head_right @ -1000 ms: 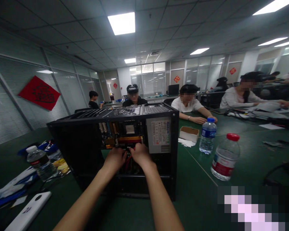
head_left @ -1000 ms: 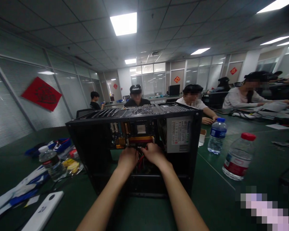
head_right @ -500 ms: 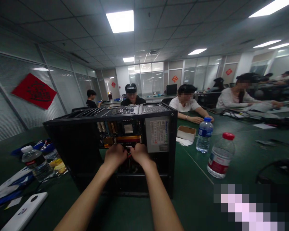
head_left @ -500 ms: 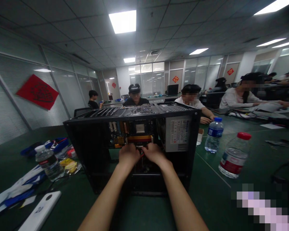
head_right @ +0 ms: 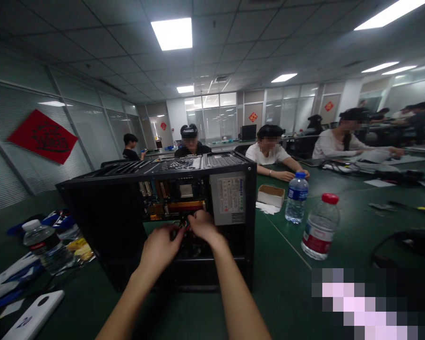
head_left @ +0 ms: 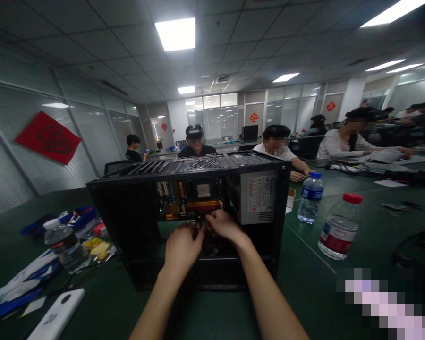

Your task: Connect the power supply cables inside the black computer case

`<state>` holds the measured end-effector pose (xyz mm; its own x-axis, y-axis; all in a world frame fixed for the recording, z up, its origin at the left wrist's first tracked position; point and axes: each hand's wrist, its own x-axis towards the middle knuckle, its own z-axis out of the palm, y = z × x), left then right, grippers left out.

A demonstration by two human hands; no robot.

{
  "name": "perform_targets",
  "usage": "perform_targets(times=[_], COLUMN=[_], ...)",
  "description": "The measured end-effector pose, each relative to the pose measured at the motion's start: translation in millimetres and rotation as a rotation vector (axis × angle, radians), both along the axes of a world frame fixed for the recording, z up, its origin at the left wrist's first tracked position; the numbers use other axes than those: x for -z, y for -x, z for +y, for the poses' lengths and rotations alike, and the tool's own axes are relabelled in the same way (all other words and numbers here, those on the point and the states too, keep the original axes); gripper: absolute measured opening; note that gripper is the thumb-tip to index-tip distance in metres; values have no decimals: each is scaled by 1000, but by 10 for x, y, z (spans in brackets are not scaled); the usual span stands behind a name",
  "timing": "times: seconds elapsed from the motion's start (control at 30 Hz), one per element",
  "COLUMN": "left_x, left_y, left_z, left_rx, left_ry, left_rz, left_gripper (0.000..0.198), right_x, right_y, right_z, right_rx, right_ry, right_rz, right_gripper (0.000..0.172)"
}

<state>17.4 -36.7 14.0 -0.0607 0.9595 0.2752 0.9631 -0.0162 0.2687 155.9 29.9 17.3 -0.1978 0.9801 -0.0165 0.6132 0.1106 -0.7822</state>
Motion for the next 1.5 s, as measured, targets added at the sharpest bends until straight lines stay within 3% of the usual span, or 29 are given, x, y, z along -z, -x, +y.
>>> perform_targets(times=[0.17,0.3,0.5,0.73,1.5], left_x=[15,32,59,55,43], left_y=[5,18,47,43,-17], left_z=[57,125,85,71,45], left_rx=[123,79,102,103,66], left_ry=[154,153,123,114,67], left_rz=[-70,-50,-90,-85,79], left_gripper=[40,29,32,32,30], right_x=[-81,-53,98,149,194], right_y=[-9,-28,-32,-14,-28], right_z=[-51,-40,16,44,98], right_rx=[-77,-82,-14,-9,-28], right_ry=[60,32,-41,-57,-55], right_rz=[125,11,-186,-274,-305], right_gripper=[30,34,44,46,45])
